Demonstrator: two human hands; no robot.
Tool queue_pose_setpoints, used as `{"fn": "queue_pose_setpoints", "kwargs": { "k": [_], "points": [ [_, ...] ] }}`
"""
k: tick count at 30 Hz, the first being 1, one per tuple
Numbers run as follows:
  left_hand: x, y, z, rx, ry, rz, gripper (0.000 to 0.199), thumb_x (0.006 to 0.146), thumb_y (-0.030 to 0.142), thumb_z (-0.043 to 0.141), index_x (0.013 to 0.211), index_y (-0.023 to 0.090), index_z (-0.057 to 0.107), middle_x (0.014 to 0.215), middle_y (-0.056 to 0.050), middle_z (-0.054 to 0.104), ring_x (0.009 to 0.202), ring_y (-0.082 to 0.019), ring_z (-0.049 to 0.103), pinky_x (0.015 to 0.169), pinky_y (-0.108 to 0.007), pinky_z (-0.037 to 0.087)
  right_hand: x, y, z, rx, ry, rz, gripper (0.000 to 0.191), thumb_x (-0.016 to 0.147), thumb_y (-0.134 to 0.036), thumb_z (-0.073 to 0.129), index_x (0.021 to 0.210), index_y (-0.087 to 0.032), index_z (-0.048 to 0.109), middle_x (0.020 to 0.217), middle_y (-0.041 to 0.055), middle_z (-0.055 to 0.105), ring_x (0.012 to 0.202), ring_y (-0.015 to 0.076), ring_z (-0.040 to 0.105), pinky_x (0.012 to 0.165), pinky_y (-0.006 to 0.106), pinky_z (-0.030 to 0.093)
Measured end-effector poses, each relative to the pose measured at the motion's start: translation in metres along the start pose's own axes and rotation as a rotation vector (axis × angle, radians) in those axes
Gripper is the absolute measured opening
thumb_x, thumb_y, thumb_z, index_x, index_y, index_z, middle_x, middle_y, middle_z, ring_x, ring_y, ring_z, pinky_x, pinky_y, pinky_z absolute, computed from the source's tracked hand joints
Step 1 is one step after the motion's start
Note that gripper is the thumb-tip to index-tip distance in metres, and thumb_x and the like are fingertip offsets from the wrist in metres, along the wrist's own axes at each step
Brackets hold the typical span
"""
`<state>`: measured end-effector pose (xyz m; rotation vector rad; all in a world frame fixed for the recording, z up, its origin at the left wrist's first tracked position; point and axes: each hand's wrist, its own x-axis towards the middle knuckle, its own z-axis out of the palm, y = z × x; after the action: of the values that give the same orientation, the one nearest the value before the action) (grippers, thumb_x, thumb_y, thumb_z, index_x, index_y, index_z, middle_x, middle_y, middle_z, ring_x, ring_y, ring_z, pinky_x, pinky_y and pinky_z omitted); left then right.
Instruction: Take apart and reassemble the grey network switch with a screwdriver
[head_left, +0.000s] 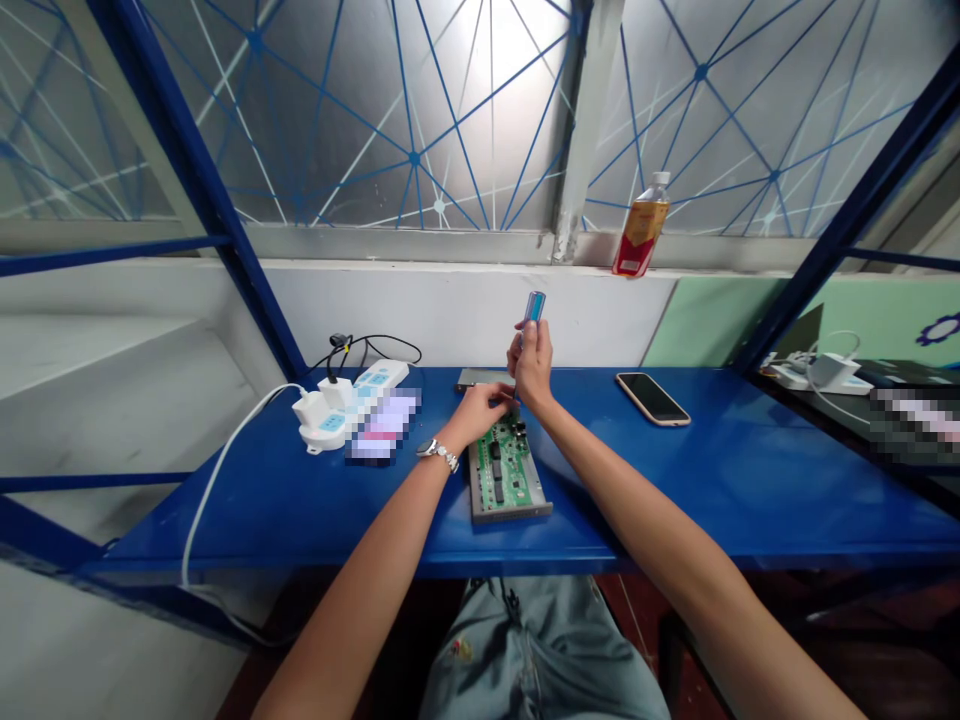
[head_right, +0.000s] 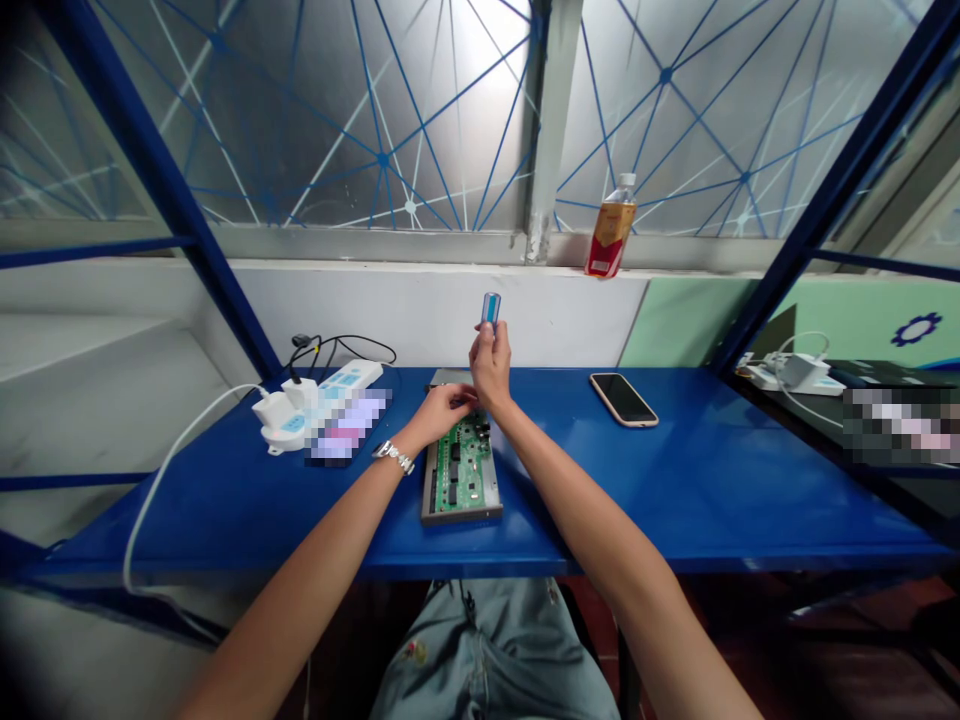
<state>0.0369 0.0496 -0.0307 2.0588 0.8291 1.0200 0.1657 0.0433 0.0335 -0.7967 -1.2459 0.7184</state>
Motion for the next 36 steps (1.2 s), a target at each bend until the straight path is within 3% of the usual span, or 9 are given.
{"fn": "queue_pose_setpoints", "kwargs": {
  "k": [3, 13, 18, 23, 25, 30, 36],
  "points": [
    [0.000, -0.003, 0.000, 0.003, 0.022, 0.020, 0.020, 0.087, 0.021, 0.063, 0.099, 0.014, 0.078, 0.097, -0.010, 0.081, 0.093, -0.023, 0.076, 0.089, -0.034, 0.057, -0.002, -0.001, 0.006, 0.062, 0.118, -0.074, 0.052, 0.092, -0.080, 0.037, 0.097, -0.029, 0.044, 0.061, -0.0087, 0.027, 0.043, 0.0102, 0.024, 0.041, 0.025, 0.024],
    [0.000, -0.001, -0.002, -0.008, 0.023, -0.013, 0.015, 0.085, 0.023, 0.067, 0.093, 0.014, 0.076, 0.094, -0.010, 0.080, 0.091, -0.023, 0.076, 0.089, -0.034, 0.058, 0.001, -0.002, 0.004, 0.262, -0.067, 0.079, 0.056, 0.087, -0.082, 0.043, 0.088, -0.027, 0.047, 0.056, -0.0107, 0.023, 0.040, 0.0081, 0.017, 0.036, 0.023, 0.018],
    [0.000, 0.000, -0.002, -0.029, 0.045, -0.023, 0.015, 0.083, 0.029, 0.071, 0.089, 0.015, 0.073, 0.092, -0.010, 0.079, 0.090, -0.024, 0.075, 0.088, -0.035, 0.058, 0.003, 0.000, 0.000, 0.228, -0.138, 0.090, 0.061, 0.086, -0.086, 0.040, 0.083, -0.026, 0.049, 0.053, -0.0093, 0.032, 0.039, 0.0096, 0.032, 0.038, 0.026, 0.033],
    [-0.001, 0.005, -0.002, -0.016, 0.080, -0.044, 0.012, 0.082, 0.027, 0.071, 0.086, 0.016, 0.070, 0.088, -0.009, 0.078, 0.088, -0.024, 0.075, 0.085, -0.035, 0.058, -0.001, 0.000, -0.010, 0.084, -0.131, 0.000, 0.050, 0.078, -0.068, 0.073, 0.093, -0.027, 0.048, 0.059, -0.0083, 0.054, 0.052, 0.0125, 0.058, 0.050, 0.025, 0.049],
    [-0.002, 0.006, -0.002, -0.015, 0.075, -0.045, 0.013, 0.082, 0.028, 0.071, 0.087, 0.016, 0.070, 0.088, -0.008, 0.078, 0.087, -0.023, 0.075, 0.084, -0.034, 0.058, -0.004, -0.001, -0.016, 0.064, -0.099, -0.006, 0.052, 0.076, -0.063, 0.077, 0.098, -0.027, 0.048, 0.065, -0.0066, 0.062, 0.061, 0.0148, 0.066, 0.056, 0.027, 0.054],
    [-0.003, 0.004, 0.000, 0.062, 0.068, -0.012, 0.014, 0.083, 0.029, 0.070, 0.089, 0.016, 0.069, 0.085, -0.007, 0.077, 0.082, -0.021, 0.074, 0.079, -0.031, 0.057, -0.011, -0.005, -0.026, 0.006, 0.010, 0.000, 0.050, 0.075, -0.060, 0.079, 0.095, -0.024, 0.052, 0.070, -0.0026, 0.068, 0.069, 0.0165, 0.070, 0.060, 0.027, 0.056],
    [-0.003, 0.007, 0.000, 0.012, 0.086, -0.006, 0.014, 0.085, 0.030, 0.068, 0.089, 0.017, 0.068, 0.088, -0.007, 0.077, 0.085, -0.021, 0.074, 0.082, -0.032, 0.058, -0.013, -0.009, -0.024, -0.006, 0.003, -0.027, 0.048, 0.077, -0.061, 0.077, 0.098, -0.023, 0.055, 0.075, -0.0011, 0.070, 0.071, 0.0170, 0.072, 0.060, 0.027, 0.057]
  ]
}}
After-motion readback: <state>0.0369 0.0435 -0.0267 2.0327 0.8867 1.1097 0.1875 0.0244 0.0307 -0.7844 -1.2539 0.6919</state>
